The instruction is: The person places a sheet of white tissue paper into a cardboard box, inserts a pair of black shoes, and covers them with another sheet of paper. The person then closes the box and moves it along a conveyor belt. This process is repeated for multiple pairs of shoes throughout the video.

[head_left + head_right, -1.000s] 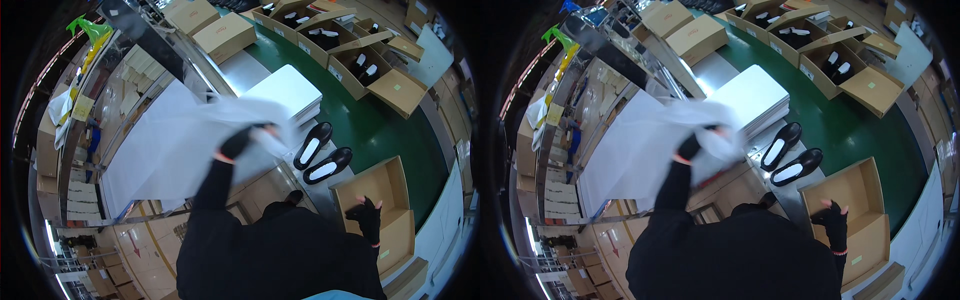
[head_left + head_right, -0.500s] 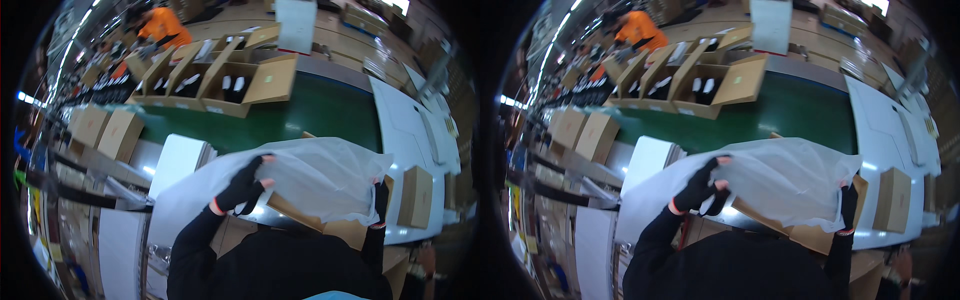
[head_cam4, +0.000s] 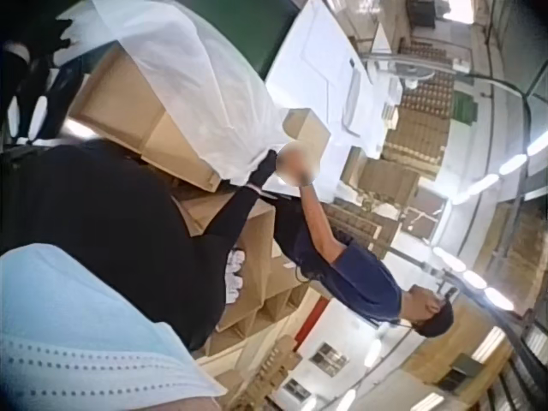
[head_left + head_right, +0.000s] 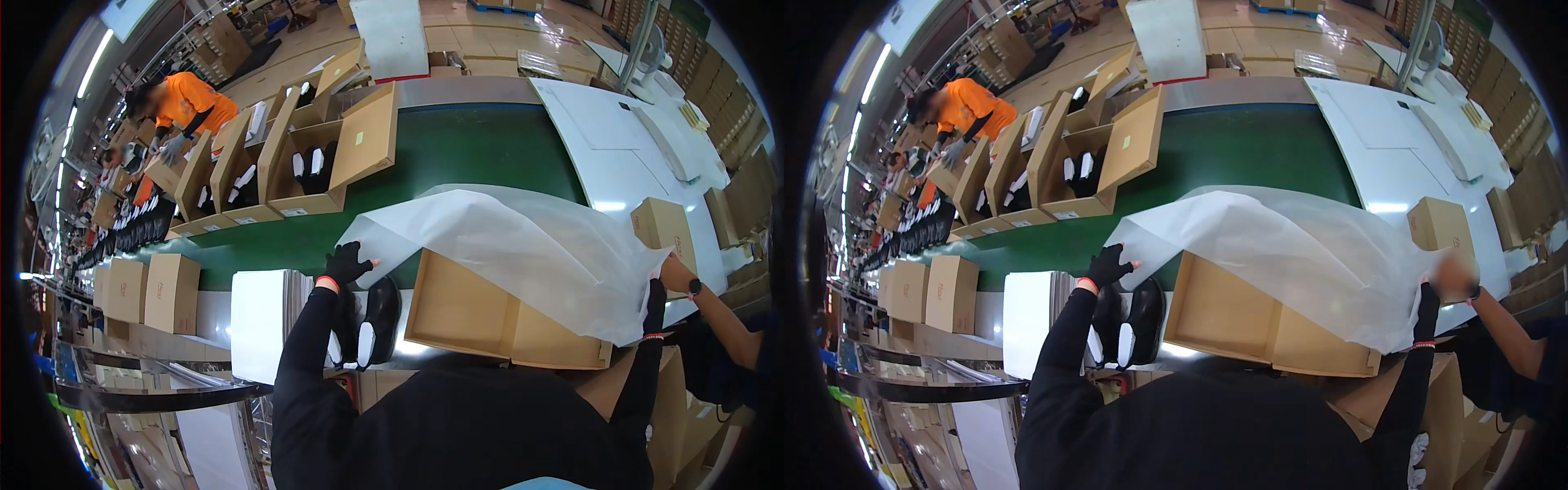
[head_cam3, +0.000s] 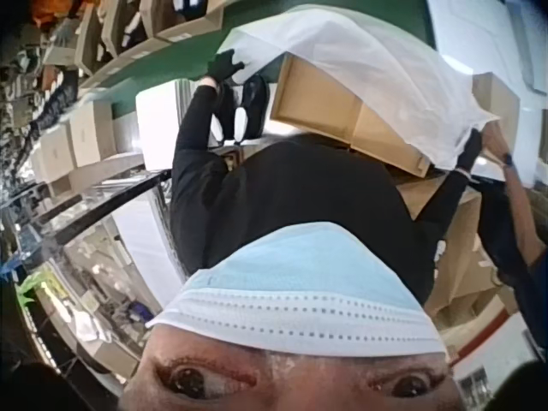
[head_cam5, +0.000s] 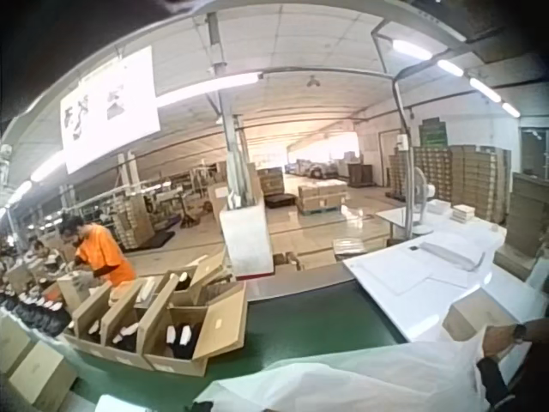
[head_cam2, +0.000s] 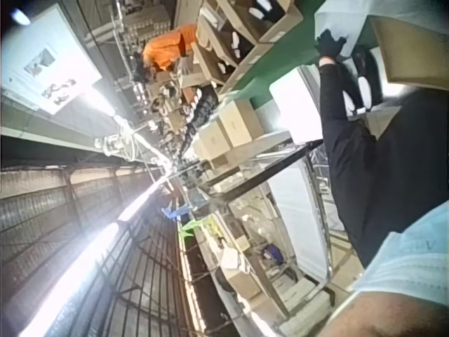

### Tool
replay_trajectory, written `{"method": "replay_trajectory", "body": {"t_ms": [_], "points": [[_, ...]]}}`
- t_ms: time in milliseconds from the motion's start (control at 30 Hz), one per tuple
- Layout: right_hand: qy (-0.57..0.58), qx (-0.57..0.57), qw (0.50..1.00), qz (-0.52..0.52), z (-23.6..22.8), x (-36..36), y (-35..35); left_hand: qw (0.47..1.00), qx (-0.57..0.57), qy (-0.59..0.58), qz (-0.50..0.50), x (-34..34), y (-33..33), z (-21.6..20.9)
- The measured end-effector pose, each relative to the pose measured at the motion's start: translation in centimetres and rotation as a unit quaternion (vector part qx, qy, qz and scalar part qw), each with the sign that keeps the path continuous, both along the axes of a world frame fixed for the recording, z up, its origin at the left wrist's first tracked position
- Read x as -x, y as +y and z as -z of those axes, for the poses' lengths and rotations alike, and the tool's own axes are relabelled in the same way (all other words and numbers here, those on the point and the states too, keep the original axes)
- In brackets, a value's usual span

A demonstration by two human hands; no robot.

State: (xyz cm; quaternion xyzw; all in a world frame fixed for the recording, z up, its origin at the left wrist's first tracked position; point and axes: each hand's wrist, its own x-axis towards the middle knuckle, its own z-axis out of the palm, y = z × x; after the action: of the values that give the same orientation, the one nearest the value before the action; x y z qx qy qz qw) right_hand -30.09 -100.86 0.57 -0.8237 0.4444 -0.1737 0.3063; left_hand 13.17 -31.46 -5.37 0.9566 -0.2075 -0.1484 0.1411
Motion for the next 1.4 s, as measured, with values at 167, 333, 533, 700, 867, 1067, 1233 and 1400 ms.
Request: {"method": "replay_trajectory", "body": {"t_ms": [167, 333, 533, 700, 867, 1067, 1233, 1400], "points": [[-0.114, -0.138, 0.984, -0.025, 1.2, 4.1, 0.6, 0.999, 0.020, -0.027, 0.021, -0.1, -2.3, -1.0], [-0.016, -0.003, 0.995, -0.095, -1.3, 4.4, 3.3, 0.982, 0.148, -0.114, 0.024, -0.7, -1.8, 0.0], [-0.001, -0.018, 0.999, -0.026, -3.9, 3.0, 1.8, 0.974, 0.132, -0.169, 0.070, 1.4, -4.6, -4.2], [0.043, 0.093, 0.994, -0.024, 0.0, 4.9, -7.1, 0.965, 0.055, -0.239, 0.098, 1.5, -6.8, -5.5], [0.075, 0.104, 0.992, -0.021, 1.8, 6.5, -11.1, 0.953, -0.009, -0.288, 0.091, 0.0, -9.8, -3.3], [0.144, 0.214, 0.966, 0.032, 0.9, 2.1, -8.4, 0.917, 0.096, -0.378, 0.085, -1.2, -5.2, 0.6], [0.113, 0.185, 0.974, 0.061, 0.1, 4.6, -8.7, 0.891, 0.120, -0.434, 0.055, 5.1, -5.0, -8.1], [0.132, 0.192, 0.970, 0.065, 3.2, 6.6, -10.6, 0.920, 0.111, -0.372, 0.051, 9.4, 0.7, -6.7]]}}
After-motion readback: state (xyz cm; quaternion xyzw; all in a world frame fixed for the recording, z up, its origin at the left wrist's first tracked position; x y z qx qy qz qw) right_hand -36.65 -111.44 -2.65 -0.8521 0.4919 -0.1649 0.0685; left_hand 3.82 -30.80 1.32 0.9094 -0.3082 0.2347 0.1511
